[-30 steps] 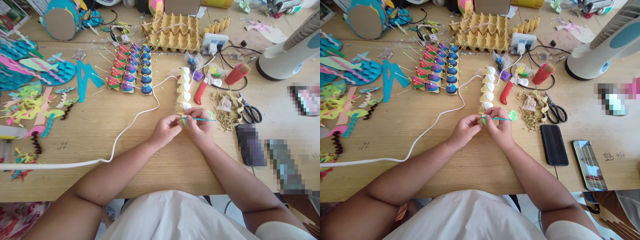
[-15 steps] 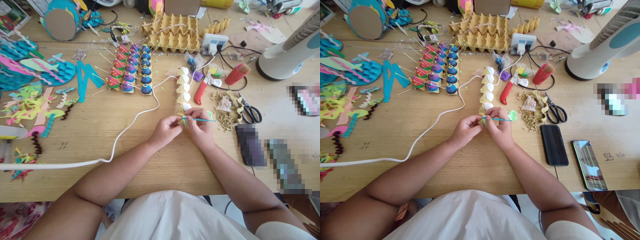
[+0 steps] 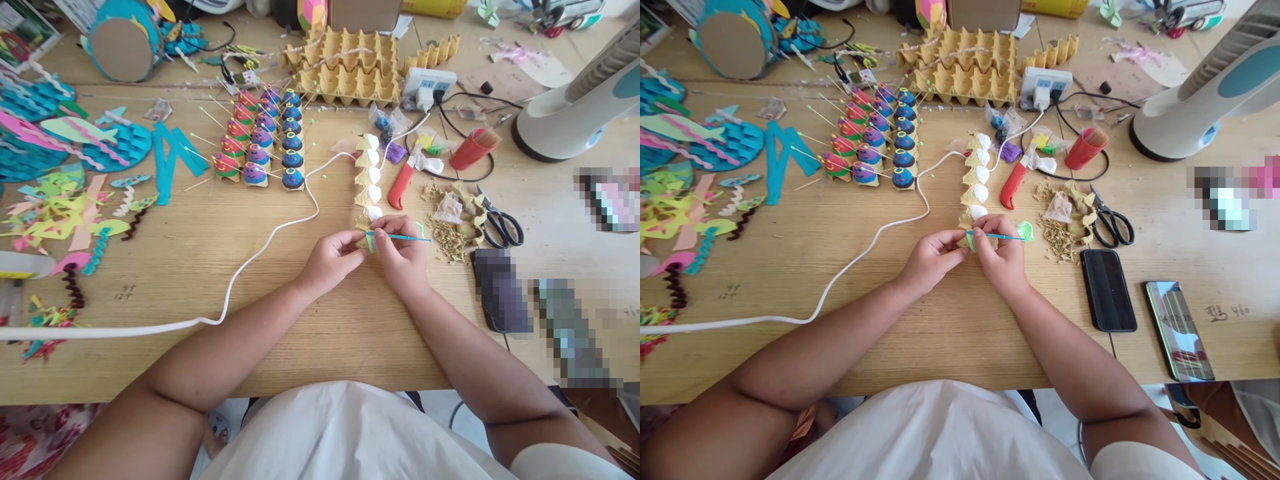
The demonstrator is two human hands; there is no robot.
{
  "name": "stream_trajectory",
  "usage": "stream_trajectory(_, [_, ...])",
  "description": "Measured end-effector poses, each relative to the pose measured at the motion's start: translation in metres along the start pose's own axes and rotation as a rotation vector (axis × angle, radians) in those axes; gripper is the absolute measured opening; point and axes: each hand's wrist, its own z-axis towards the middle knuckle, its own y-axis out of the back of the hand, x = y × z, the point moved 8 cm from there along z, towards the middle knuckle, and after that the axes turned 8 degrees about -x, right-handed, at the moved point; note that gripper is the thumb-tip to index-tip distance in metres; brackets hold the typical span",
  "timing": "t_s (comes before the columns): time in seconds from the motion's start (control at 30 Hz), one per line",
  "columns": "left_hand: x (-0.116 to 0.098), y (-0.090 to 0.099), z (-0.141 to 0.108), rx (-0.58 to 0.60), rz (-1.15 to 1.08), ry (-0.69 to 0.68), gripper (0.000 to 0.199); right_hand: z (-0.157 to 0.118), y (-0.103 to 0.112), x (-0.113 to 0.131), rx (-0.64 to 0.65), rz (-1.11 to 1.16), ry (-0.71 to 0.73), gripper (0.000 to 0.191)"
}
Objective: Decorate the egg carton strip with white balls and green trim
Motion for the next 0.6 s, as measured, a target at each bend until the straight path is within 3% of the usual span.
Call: stream_trajectory(0.6, [-0.0001,0.0012,-0.001,-0.007,0.023,0.0,0.024,0.0,0.0009,-0.0038,-0.002,0.002,-0.012,0.025])
